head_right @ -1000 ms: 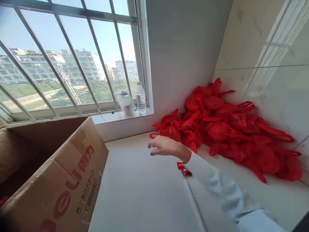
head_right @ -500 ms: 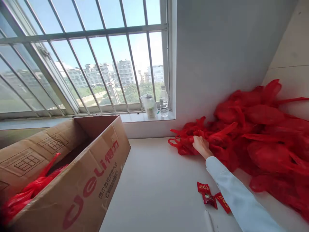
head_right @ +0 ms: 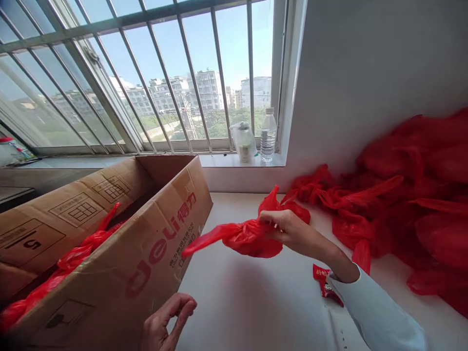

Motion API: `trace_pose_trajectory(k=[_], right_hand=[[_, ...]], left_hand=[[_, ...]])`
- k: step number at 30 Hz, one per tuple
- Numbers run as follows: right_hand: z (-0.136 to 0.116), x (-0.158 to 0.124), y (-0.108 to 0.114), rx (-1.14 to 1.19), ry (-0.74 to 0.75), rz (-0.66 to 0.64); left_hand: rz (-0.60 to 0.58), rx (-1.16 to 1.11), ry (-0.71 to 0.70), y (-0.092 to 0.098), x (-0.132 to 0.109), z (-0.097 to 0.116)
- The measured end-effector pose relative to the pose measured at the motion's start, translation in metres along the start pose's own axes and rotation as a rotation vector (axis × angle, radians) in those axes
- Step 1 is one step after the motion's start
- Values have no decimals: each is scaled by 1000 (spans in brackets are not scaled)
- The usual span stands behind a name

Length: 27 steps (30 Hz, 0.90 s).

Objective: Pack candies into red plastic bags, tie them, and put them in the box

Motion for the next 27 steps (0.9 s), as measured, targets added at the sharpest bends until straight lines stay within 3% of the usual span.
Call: trace_pose_trajectory(k=[2,4,6,9,11,13,16,18,22,27], right_hand=[[4,-23,-24,-58,13,-158],[11,-49,-46,-149,-50,-226],[15,-70,-62,-237,-151,-174],[2,-85,-83,-267,-198,-102],[-15,-81,-97,-249,-143,-64],[-30,-69,-113,-291,-95,62],[-42,-44,-139,-405,-106,276],[-42,-30,-152,-437,-123,327],[-39,-17,-161,-416,-106,310],[-22,-32,-136,-257,-159,294]], left_hand=[[84,12,24,6,2,4],[120,19,25,8,4,11],[84,16,-12,6,7,20],[-70,-8,-120,-1,17,34],[-175,-24,-193,-7,24,40],[-249,-31,-239,-13,32,41],[-303,-34,-243,-22,42,37],[-308,-36,-208,-27,46,32],[-292,-60,-132,-32,48,27],[-209,-165,-59,-22,43,17]])
Point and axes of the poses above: each hand's wrist, its own x-axis towards the middle knuckle, its own y-axis out of the back of the hand, z = x × y, the point moved 1 cm from there along x, towards the middle knuckle, and after that the axes turned 5 degrees about -y, right-handed, at the moved point
